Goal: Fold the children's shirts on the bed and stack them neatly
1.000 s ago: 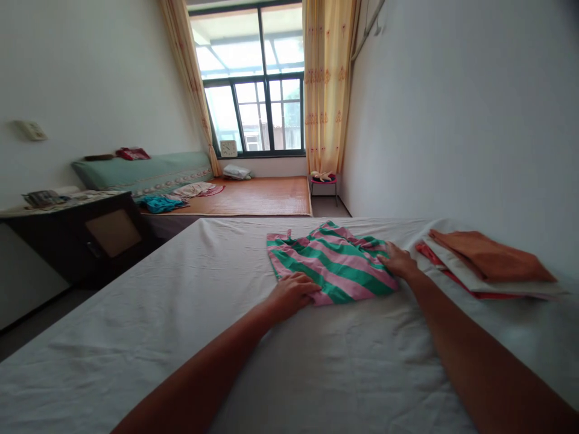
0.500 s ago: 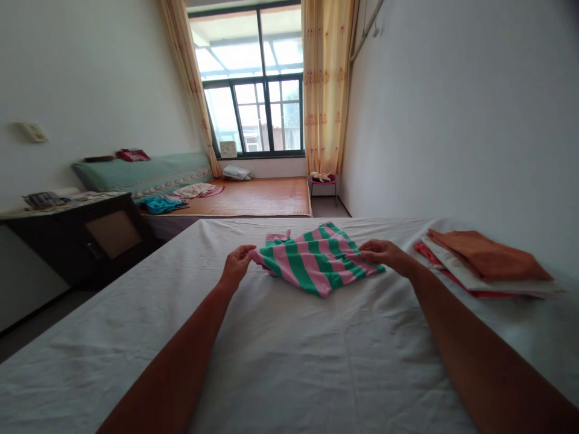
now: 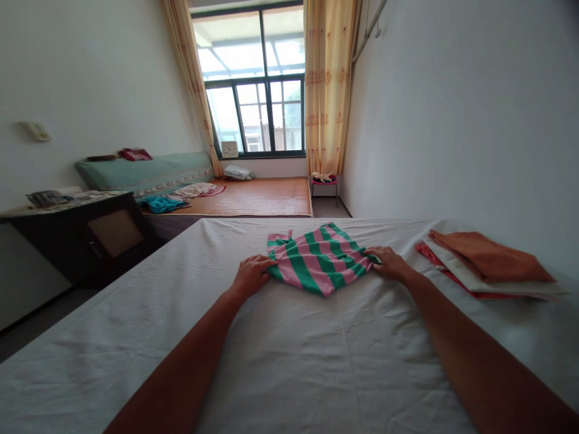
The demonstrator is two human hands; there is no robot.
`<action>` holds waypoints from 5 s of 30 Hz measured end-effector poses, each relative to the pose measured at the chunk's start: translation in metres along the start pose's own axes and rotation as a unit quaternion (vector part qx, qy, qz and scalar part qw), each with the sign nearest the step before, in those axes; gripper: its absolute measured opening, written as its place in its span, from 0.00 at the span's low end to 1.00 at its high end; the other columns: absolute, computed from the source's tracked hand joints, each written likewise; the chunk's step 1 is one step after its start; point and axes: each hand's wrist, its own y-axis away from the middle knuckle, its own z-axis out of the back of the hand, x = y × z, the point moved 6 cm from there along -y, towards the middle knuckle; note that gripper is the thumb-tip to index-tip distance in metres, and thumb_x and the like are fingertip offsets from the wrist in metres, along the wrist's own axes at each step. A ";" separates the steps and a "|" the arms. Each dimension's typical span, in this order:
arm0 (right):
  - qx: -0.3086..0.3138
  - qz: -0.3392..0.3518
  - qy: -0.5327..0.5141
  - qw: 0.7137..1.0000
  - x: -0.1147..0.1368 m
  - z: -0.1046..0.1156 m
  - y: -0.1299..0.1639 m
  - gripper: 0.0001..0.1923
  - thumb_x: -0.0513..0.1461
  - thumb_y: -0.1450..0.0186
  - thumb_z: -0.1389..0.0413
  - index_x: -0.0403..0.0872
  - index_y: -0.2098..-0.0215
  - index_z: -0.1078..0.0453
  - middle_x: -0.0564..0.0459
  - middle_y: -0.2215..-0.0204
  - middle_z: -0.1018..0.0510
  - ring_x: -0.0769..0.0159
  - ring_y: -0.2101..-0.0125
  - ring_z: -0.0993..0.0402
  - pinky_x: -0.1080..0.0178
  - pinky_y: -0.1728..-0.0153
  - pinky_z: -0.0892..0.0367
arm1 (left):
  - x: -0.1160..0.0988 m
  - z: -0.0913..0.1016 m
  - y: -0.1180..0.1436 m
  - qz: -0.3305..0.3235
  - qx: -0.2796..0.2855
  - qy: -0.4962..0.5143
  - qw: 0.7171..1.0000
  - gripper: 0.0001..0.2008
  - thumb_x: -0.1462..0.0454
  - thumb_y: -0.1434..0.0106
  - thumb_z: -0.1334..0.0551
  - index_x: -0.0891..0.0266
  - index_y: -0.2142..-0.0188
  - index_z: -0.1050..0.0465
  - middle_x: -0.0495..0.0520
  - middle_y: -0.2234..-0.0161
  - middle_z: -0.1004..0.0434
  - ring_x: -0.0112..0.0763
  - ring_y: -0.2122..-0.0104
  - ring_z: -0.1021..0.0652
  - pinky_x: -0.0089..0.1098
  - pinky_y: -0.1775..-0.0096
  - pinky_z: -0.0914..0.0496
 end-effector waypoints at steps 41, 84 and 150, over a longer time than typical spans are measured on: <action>0.075 0.056 0.081 0.992 0.095 -0.001 -0.007 0.30 0.34 0.45 0.43 0.52 0.43 0.36 0.45 0.42 0.34 0.51 0.42 0.40 0.48 0.48 0.40 | 0.005 0.016 0.008 -0.024 0.108 0.169 0.979 0.15 0.66 0.60 0.31 0.54 0.68 0.21 0.52 0.65 0.21 0.40 0.61 0.23 0.34 0.55 0.32; -0.082 0.007 -0.409 0.909 0.190 0.022 -0.212 0.26 0.46 0.38 0.48 0.55 0.42 0.44 0.49 0.49 0.29 0.62 0.50 0.31 0.58 0.54 0.31 | 0.050 0.012 0.020 0.063 -0.031 -0.069 0.995 0.15 0.56 0.34 0.47 0.57 0.56 0.24 0.54 0.57 0.24 0.35 0.56 0.27 0.33 0.52 0.35; -0.061 -0.192 -0.348 0.916 0.015 0.032 0.002 0.24 0.53 0.42 0.46 0.45 0.55 0.31 0.48 0.69 0.22 0.61 0.72 0.27 0.60 0.72 0.31 | 0.028 0.022 -0.018 0.222 0.027 0.345 0.912 0.29 0.48 0.49 0.36 0.66 0.54 0.30 0.51 0.72 0.25 0.25 0.78 0.28 0.26 0.75 0.34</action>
